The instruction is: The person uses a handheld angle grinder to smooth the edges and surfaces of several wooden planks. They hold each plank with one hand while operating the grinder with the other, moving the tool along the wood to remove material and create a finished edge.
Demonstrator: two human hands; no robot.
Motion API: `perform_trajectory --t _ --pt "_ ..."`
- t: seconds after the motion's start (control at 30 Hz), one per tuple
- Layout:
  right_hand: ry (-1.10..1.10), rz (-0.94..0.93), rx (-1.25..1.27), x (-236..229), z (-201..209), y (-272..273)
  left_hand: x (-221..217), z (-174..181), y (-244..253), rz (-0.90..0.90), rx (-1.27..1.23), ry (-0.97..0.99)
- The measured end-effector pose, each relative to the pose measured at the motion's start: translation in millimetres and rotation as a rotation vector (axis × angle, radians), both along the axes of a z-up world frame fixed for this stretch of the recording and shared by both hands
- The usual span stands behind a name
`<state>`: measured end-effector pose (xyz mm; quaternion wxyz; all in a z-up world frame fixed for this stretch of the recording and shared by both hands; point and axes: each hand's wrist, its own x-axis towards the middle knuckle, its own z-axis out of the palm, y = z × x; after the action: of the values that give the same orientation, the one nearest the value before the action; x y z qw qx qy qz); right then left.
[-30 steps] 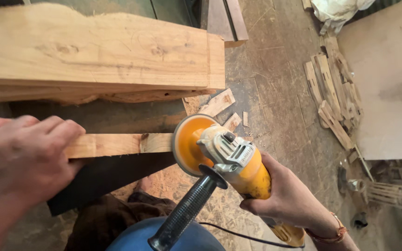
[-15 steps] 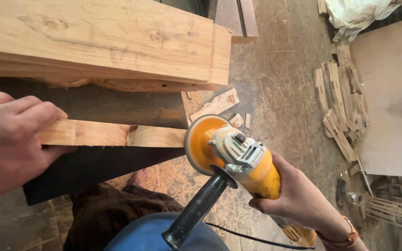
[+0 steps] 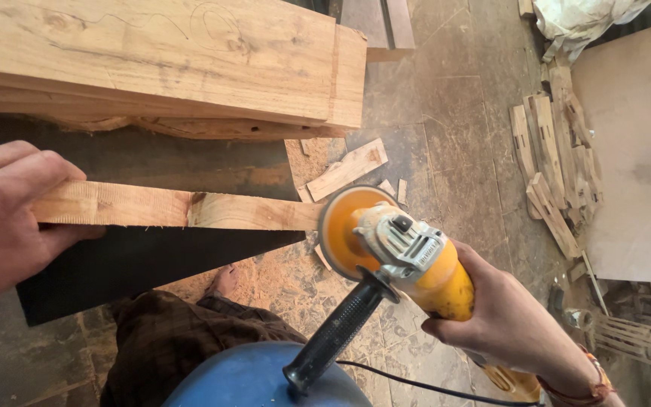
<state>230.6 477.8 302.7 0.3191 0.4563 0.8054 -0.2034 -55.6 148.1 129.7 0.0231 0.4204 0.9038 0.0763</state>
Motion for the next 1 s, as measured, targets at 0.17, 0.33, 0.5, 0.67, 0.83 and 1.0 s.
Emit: perform_trajectory --t 0.17,0.33,0.5,0.67,0.83,1.0 --pt "0.1 0.03 -0.003 9.1 -1.4 -0.2 -2.4 4.5 -0.8 -0.034 0.07 0.01" --pt "0.339 -0.014 -0.22 7.0 -14.5 -6.6 -2.3 9.2 -2.2 -0.057 0.058 0.022" --pt "0.38 0.05 -0.253 -7.7 -27.5 -13.1 -1.3 13.3 -1.2 -0.086 0.118 0.026" --pt "0.36 0.082 -0.246 -18.3 -24.7 -13.9 -2.1 11.7 -2.3 -0.068 0.087 0.017" --pt "0.29 0.025 -0.153 -19.2 -21.6 -9.7 -1.3 7.9 0.2 -0.049 0.103 0.023" --pt "0.177 0.014 -0.124 -12.1 -19.5 -1.9 -1.1 2.3 -2.4 -0.02 0.062 0.015"
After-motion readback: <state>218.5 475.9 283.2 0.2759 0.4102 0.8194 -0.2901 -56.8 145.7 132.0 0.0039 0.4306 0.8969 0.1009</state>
